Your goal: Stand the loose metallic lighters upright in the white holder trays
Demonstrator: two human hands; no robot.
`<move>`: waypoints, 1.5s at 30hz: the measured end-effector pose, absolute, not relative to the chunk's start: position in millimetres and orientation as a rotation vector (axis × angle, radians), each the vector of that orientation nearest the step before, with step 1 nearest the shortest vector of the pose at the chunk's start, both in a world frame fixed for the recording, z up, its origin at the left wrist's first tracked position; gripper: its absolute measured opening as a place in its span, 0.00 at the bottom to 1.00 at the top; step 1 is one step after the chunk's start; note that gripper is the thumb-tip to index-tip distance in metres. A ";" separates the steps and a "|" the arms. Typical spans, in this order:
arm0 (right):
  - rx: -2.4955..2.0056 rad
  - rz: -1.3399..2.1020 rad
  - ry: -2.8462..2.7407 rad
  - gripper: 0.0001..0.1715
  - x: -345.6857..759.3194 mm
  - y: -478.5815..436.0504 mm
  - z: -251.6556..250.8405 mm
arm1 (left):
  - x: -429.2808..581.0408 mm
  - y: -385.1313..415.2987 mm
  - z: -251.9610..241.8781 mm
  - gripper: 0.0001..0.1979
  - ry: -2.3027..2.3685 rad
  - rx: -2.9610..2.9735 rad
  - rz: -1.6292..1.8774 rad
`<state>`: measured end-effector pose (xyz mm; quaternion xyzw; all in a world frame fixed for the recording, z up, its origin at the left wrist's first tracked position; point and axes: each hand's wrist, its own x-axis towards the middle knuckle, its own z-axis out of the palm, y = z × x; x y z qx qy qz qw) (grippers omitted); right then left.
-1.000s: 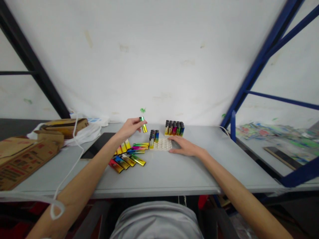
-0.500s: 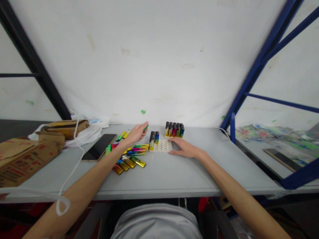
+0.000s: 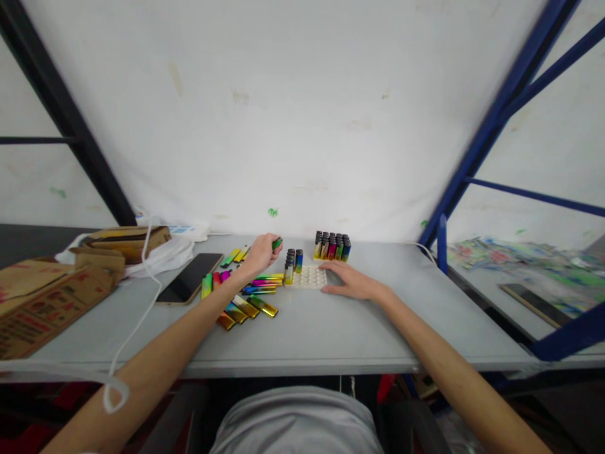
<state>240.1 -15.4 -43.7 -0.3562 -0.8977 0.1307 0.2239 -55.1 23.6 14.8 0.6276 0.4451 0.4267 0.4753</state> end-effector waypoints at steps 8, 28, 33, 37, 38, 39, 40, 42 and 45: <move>-0.969 0.360 -2.475 0.33 240.2 -15.8 -43.5 | -52.8 19.8 14.8 0.22 1.078 1.507 1.117; -1.009 0.403 -2.448 0.43 241.1 -16.8 -43.5 | -49.9 4.7 32.7 0.19 0.762 1.886 1.265; -0.977 0.399 -2.435 0.43 242.9 -14.9 -46.4 | -48.0 3.6 29.0 0.16 0.947 2.132 1.190; -0.972 0.393 -2.440 0.42 242.7 -15.0 -46.3 | -48.2 6.1 21.9 0.11 1.004 2.328 1.092; -0.977 0.391 -2.444 0.42 242.3 -15.4 -45.8 | -48.3 7.0 19.9 0.11 1.006 2.368 1.072; -0.981 0.388 -2.447 0.42 242.0 -15.7 -45.3 | -48.4 7.9 18.2 0.11 1.008 2.400 1.057; -0.984 0.385 -2.448 0.41 241.6 -16.1 -44.8 | -48.5 8.8 16.7 0.11 1.013 2.424 1.047; -0.979 0.385 -2.449 0.40 241.0 -16.6 -43.8 | -48.4 10.1 15.0 0.11 1.019 2.438 1.040; -0.966 0.395 -2.451 0.39 240.7 -17.1 -42.5 | -47.9 11.0 14.4 0.10 1.012 2.409 1.031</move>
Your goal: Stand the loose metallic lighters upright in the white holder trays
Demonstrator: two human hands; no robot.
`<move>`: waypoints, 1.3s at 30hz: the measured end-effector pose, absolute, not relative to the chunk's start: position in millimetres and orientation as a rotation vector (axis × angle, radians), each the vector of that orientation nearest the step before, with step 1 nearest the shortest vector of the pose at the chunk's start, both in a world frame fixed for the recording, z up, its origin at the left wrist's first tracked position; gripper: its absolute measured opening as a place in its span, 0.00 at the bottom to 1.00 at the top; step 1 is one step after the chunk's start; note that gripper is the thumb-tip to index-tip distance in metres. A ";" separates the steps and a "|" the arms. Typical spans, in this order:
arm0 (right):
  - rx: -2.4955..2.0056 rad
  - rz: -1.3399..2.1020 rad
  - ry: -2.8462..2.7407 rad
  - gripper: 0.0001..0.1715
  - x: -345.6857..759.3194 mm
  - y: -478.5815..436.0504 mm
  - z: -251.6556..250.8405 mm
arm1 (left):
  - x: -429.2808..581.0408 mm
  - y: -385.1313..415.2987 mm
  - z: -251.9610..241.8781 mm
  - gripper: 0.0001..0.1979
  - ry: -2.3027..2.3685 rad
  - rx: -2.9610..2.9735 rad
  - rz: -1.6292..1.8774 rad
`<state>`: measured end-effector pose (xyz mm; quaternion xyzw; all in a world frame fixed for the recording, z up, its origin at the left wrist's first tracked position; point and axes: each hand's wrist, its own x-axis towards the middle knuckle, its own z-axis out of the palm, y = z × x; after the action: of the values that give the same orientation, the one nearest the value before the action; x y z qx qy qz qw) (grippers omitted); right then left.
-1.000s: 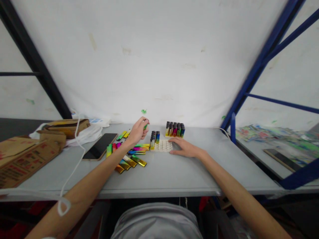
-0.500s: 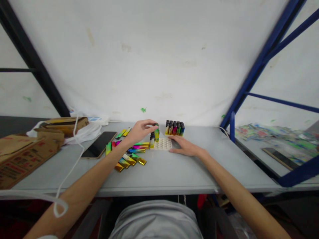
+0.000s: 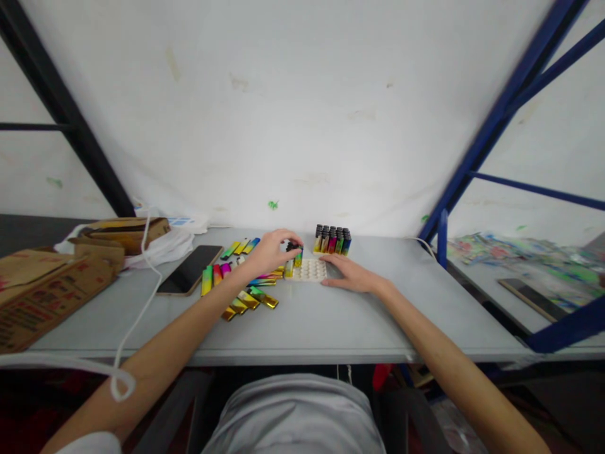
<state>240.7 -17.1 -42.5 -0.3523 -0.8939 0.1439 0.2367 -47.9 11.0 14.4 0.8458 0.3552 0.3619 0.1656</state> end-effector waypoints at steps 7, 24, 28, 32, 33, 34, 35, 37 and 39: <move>-0.982 0.389 -2.479 0.37 239.5 -18.7 -38.1 | -47.9 9.2 16.9 0.08 0.949 2.445 1.036; -0.987 0.385 -2.473 0.34 239.6 -18.5 -39.7 | -47.3 4.6 22.6 0.09 0.968 2.427 0.914; -0.965 0.383 -2.475 0.34 239.1 -19.2 -38.5 | -44.4 2.3 18.1 0.13 0.977 2.570 0.976; -0.974 0.373 -2.491 0.33 239.8 -18.8 -38.7 | -49.9 5.4 23.0 0.19 1.016 2.519 1.120; -0.975 0.372 -2.490 0.33 240.2 -18.6 -39.1 | -54.4 8.7 25.1 0.20 1.053 2.479 1.149; -0.973 0.372 -2.487 0.34 240.6 -18.2 -39.7 | -60.4 13.3 26.8 0.20 1.102 2.451 1.156; -0.968 0.374 -2.484 0.34 241.1 -17.8 -40.4 | -67.8 19.0 27.8 0.19 1.164 2.444 1.141; -0.959 0.374 -2.481 0.35 242.0 -16.9 -42.0 | -85.4 32.7 27.0 0.16 1.328 2.512 1.023; -0.956 0.371 -2.481 0.36 242.8 -16.0 -43.5 | -104.0 46.9 21.9 0.11 1.535 2.549 0.867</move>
<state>242.8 -16.0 -43.5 -0.3467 -0.9002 0.1347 0.2264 -104.0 46.9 21.9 0.8222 0.4953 0.2797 0.0212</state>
